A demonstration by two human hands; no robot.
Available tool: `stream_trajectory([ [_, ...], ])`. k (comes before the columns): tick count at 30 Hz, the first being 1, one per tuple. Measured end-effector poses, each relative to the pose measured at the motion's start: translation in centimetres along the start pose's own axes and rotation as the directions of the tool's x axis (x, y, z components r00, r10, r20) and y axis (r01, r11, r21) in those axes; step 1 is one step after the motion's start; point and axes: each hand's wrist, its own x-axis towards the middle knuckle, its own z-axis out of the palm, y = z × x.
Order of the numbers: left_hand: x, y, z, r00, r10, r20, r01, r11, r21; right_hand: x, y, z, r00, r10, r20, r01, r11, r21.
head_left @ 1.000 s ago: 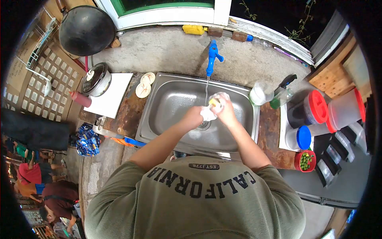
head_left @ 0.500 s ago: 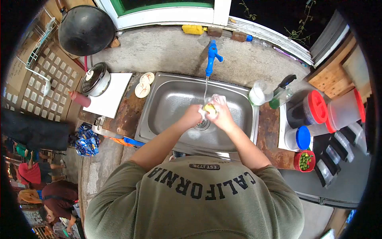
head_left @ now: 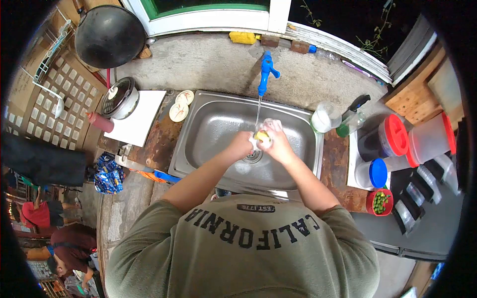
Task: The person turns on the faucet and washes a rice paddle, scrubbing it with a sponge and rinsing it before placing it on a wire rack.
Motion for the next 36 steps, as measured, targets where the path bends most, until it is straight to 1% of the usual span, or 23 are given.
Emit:
stream_trajectory([
  [2,0.9,-1.7,0.3,0.999,-0.025,-0.027,0.024,0.999,-0.041,0.2,2.0,-0.1,0.999,0.046,-0.004,-0.046,0.999,-0.008],
  [3,0.9,-1.7,0.2,0.999,-0.025,-0.033,0.024,0.999,-0.046,0.6,1.6,-0.5,0.997,0.022,-0.077,-0.026,0.998,-0.053],
  [6,1.0,-1.9,0.2,0.999,-0.026,-0.046,0.023,0.998,-0.064,0.3,-0.9,-0.5,0.999,-0.029,0.038,0.029,1.000,-0.001],
  [8,1.0,-2.2,0.2,0.999,-0.027,-0.043,0.024,0.997,-0.080,0.2,2.4,0.4,1.000,0.000,-0.002,0.000,1.000,-0.013],
  [11,-0.2,-0.3,0.1,0.999,-0.046,-0.026,0.042,0.989,-0.139,0.2,2.2,0.5,1.000,-0.007,-0.016,0.007,1.000,-0.011],
  [12,0.1,-0.7,0.0,1.000,-0.006,-0.028,0.004,0.998,-0.060,0.3,1.1,0.3,1.000,-0.017,-0.016,0.017,1.000,-0.006],
  [13,0.3,-1.5,-0.1,0.999,0.032,-0.024,-0.032,0.999,0.020,0.4,-0.8,-0.3,0.999,-0.042,0.018,0.042,0.999,-0.032],
  [14,0.5,-2.2,-0.1,0.997,0.070,-0.016,-0.068,0.993,0.100,0.3,0.1,0.1,1.000,-0.008,-0.003,0.008,1.000,0.005],
  [16,-0.2,-0.7,0.0,0.998,0.033,-0.048,-0.032,0.999,0.021,0.4,2.5,0.7,0.998,0.059,-0.038,-0.056,0.995,0.078],
  [17,-0.5,-0.2,0.0,0.998,0.014,-0.066,-0.015,1.000,-0.020,0.4,3.1,0.5,0.992,0.090,-0.086,-0.088,0.996,0.034],
  [20,0.0,-1.3,0.0,0.996,0.074,-0.055,-0.068,0.993,0.099,0.1,0.2,0.4,1.000,0.020,0.008,-0.020,1.000,0.018],
  [21,0.1,-1.5,0.0,0.996,0.070,-0.049,-0.066,0.994,0.085,0.4,-0.7,-0.1,0.999,-0.006,0.047,0.007,1.000,-0.024],
  [24,-0.2,-1.1,0.1,0.998,0.045,-0.041,-0.043,0.998,0.041,0.2,2.9,0.9,0.994,0.069,-0.079,-0.069,0.998,0.004],
  [26,-1.0,0.6,0.0,0.999,0.007,-0.046,-0.006,1.000,0.014,0.2,0.7,0.5,1.000,0.016,-0.015,-0.016,1.000,-0.002],
  [27,-0.8,0.2,0.1,0.998,0.009,-0.056,-0.008,1.000,0.029,0.2,-0.1,0.3,1.000,-0.009,0.016,0.010,1.000,-0.005],
  [29,-0.2,-1.2,0.3,0.998,0.013,-0.069,-0.009,0.998,0.060,0.3,1.0,0.5,0.998,0.054,0.019,-0.055,0.997,0.058],
  [30,-0.5,-0.8,0.4,0.997,0.009,-0.073,-0.008,1.000,0.020,0.4,1.7,0.6,0.996,0.084,0.024,-0.086,0.992,0.089],
  [31,-0.9,-0.1,0.4,0.997,0.006,-0.079,-0.008,1.000,-0.021,0.5,2.2,0.8,0.988,0.149,-0.038,-0.147,0.988,0.056],
  [32,-1.1,0.4,0.3,0.996,0.004,-0.086,-0.009,0.998,-0.061,0.1,2.5,1.0,0.996,0.085,-0.010,-0.085,0.996,0.034],
  [34,-1.0,0.0,0.0,0.997,0.035,-0.062,-0.031,0.997,0.065,0.2,0.1,0.4,0.998,-0.040,0.047,0.040,0.999,-0.004],
  [35,-1.0,-0.2,0.0,0.998,0.047,-0.046,-0.041,0.991,0.128,0.4,-0.5,0.3,0.997,-0.068,0.047,0.068,0.998,0.010],
  [36,-1.1,-0.2,0.2,0.998,0.026,-0.063,-0.021,0.997,0.076,0.2,0.4,0.6,1.000,-0.007,0.018,0.007,1.000,0.017],
])
